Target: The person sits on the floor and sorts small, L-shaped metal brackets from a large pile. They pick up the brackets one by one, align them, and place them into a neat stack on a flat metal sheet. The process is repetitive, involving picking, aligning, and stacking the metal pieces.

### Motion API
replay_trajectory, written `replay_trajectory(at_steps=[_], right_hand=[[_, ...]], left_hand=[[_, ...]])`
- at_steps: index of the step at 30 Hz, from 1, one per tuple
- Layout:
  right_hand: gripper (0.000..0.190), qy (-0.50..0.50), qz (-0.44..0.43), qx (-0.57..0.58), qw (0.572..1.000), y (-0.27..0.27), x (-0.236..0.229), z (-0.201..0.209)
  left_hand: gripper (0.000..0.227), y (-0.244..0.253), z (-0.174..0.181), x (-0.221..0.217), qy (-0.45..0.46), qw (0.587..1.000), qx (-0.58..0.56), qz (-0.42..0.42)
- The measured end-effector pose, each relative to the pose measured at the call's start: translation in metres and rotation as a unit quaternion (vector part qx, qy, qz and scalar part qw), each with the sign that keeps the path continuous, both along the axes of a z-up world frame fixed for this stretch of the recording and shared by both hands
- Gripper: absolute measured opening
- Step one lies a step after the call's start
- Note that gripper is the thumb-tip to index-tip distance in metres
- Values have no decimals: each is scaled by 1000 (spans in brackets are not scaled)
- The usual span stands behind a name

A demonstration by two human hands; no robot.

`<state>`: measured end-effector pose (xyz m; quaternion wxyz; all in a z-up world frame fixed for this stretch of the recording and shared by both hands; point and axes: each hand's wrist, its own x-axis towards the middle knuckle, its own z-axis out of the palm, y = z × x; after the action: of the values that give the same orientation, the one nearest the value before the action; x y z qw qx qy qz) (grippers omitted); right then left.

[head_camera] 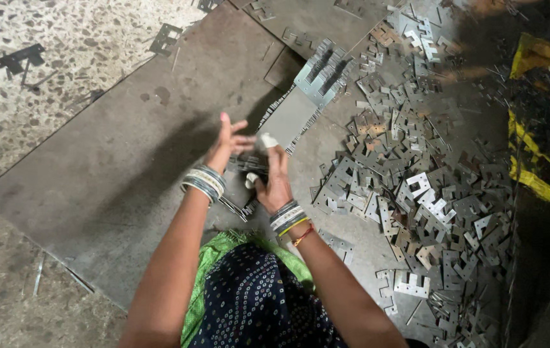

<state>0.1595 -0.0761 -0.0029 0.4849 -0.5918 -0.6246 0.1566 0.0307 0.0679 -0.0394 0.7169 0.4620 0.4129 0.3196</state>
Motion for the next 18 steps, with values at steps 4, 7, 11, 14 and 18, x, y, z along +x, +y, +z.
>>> replay_trajectory(at_steps=[4, 7, 11, 14, 18], right_hand=[[61, -217, 7, -58, 974, 12, 19, -15], [57, -311, -77, -101, 942, 41, 39, -21], [50, -362, -178, -90, 911, 101, 101, -1], [55, -423, -228, -99, 871, 139, 146, 20], [67, -370, -225, -51, 900, 155, 182, 25]], left_hand=[[81, -4, 2, 12, -33, 981, 55, 185], [69, -28, 5, 20, 65, 947, 150, 275], [52, -48, 14, 23, 139, 919, 252, 270], [46, -51, 23, 22, 188, 882, 342, 264], [48, -62, 50, 24, 167, 910, 277, 258]])
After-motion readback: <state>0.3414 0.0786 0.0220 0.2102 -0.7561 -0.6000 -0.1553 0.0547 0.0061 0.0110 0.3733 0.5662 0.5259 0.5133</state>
